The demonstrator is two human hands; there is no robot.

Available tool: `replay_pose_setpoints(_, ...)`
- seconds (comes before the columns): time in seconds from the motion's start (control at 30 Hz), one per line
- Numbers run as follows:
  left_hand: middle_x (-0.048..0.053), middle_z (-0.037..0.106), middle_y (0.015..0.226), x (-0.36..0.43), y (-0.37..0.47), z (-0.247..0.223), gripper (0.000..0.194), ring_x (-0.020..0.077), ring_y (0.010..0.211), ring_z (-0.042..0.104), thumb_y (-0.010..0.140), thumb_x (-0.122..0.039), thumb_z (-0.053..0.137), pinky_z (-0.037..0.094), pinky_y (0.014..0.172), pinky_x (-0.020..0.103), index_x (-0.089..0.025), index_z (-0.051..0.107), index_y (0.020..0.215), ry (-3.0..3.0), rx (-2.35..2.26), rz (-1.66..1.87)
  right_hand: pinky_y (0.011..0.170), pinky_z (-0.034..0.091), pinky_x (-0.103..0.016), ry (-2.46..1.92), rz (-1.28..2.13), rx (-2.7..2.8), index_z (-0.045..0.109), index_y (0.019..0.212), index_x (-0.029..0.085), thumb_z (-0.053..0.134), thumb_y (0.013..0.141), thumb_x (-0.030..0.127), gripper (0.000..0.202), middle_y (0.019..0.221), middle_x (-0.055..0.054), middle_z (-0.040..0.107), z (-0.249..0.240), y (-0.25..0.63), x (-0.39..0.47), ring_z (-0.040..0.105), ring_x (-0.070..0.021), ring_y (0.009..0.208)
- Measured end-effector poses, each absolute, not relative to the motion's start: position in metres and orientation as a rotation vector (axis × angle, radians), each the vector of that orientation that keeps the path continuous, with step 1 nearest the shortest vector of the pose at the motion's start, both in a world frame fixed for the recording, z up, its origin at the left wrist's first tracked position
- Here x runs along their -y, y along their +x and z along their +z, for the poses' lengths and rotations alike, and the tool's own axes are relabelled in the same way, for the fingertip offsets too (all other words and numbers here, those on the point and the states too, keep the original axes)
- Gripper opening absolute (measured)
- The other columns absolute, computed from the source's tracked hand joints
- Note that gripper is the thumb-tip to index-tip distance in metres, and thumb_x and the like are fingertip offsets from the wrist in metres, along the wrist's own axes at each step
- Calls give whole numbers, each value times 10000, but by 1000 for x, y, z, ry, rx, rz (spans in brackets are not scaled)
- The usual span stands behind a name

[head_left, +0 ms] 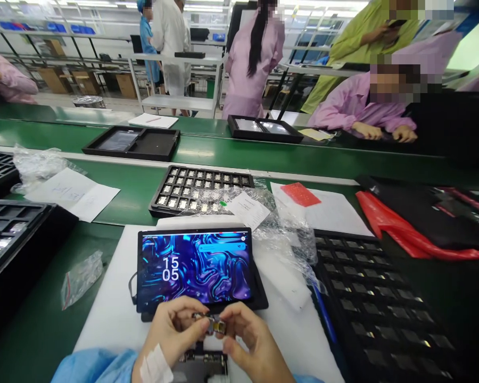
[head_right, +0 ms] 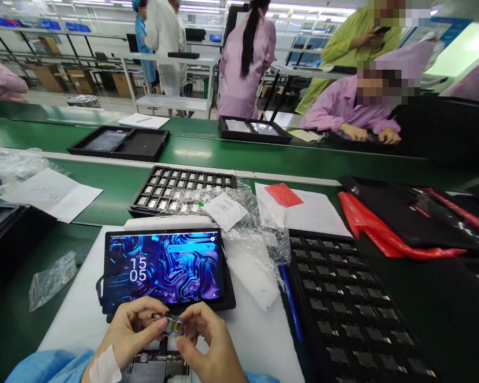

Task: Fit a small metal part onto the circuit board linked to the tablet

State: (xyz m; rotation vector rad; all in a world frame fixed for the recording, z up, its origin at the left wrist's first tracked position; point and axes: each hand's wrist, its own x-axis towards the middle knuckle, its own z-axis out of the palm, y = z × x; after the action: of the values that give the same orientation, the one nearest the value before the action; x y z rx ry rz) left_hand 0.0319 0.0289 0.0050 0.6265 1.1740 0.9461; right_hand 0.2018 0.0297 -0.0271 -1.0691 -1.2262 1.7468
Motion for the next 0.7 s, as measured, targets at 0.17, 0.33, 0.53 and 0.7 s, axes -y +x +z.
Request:
replay_pose_setpoints(0.17, 48, 638, 598, -28, 31, 3, 531, 32, 490, 527, 518, -495, 858, 395, 499, 90, -72, 659, 770, 634, -1192, 944, 503, 330, -201, -1217, 1853, 1207, 575, 646, 135, 697, 703, 594, 478, 579, -44, 611, -26, 207, -35, 467, -97, 516)
replay_pose_setpoints(0.33, 50, 632, 589, -23, 32, 2, 473, 21, 480, 502, 503, -428, 884, 334, 486, 85, -70, 658, 713, 596, -1062, 883, 481, 332, -188, -1172, 1961, 1011, 625, 554, 135, 858, 502, 489, 427, 506, -11, 596, -23, 201, -34, 454, -77, 461)
replay_pose_setpoints(0.53, 55, 641, 588, -19, 36, 7, 474, 27, 486, 506, 499, -435, 882, 319, 494, 93, -68, 659, 700, 623, -1086, 867, 426, 343, -172, -1148, 2040, 904, 645, 505, 135, 887, 440, 442, 396, 458, 1, 585, -19, 196, -36, 449, -60, 395)
replay_pose_setpoints(0.7, 54, 660, 604, -20, 32, 3, 466, 84, 532, 584, 585, -472, 827, 399, 536, 122, -98, 622, 774, 841, -1185, 884, 433, 381, -174, -1062, 2019, 960, 612, 589, 120, 820, 562, 521, 452, 508, -17, 610, -23, 196, -35, 507, -71, 402)
